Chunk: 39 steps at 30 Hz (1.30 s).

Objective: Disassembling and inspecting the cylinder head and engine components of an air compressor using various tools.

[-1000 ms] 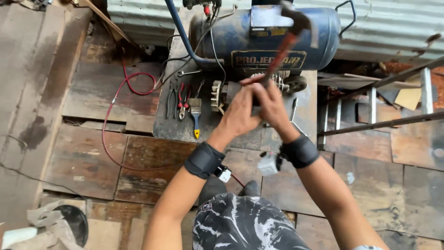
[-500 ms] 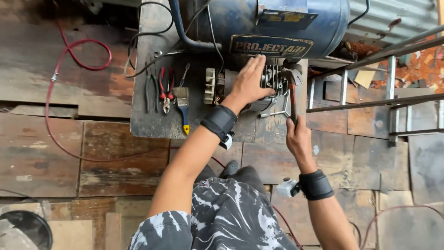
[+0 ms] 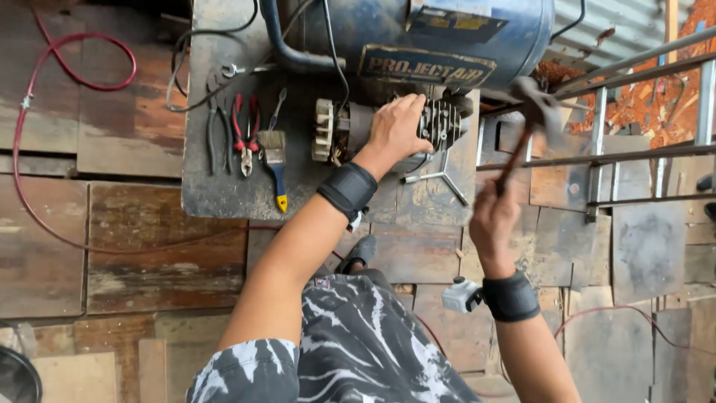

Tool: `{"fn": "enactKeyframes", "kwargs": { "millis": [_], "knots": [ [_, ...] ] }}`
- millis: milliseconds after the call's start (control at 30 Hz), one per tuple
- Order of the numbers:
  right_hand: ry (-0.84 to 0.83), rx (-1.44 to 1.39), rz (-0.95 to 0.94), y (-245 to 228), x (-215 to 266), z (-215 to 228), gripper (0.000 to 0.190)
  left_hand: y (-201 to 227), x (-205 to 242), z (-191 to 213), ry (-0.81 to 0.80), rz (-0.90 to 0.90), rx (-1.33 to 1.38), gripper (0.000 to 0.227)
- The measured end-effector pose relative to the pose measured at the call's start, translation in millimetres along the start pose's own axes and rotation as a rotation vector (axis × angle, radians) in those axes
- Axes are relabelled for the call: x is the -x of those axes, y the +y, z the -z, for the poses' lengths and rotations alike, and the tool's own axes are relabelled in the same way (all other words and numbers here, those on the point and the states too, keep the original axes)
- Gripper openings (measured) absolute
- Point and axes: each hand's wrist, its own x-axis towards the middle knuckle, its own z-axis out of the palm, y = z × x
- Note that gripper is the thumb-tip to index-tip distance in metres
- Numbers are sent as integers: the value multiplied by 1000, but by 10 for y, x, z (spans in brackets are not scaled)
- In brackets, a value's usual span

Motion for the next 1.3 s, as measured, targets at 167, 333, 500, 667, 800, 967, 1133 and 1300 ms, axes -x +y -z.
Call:
{"fn": "enactKeyframes", "kwargs": {
  "millis": [167,333,500,667,800,967,1133,1300],
  "knots": [
    [-221,391,74,51,-121,-66,18,-29,-92,41,-36,73,-43,101],
    [-100,169,-79,-231,-37,-28,17,21,11,66,-56,45,-24,95],
    [-202,379,117,54,-107,35,14,62,-4,38,-44,45,-31,96],
    [-59,113,-162,-122,-108,-37,19,0,15,23,21,40,-30,99],
    [-193,331,-36,348,-134,35,21,15,-23,7,-105,78,-33,91],
    [-132,157,-202,-123,-134,20,22,-61,17,5,-12,60,-30,101],
    [-156,273,-47,-73,-117,-3,21,10,0,42,-57,53,22,98],
    [-224,411,-124,-416,-129,-6,21,-48,86,2,-60,127,-4,102]
  ]
}}
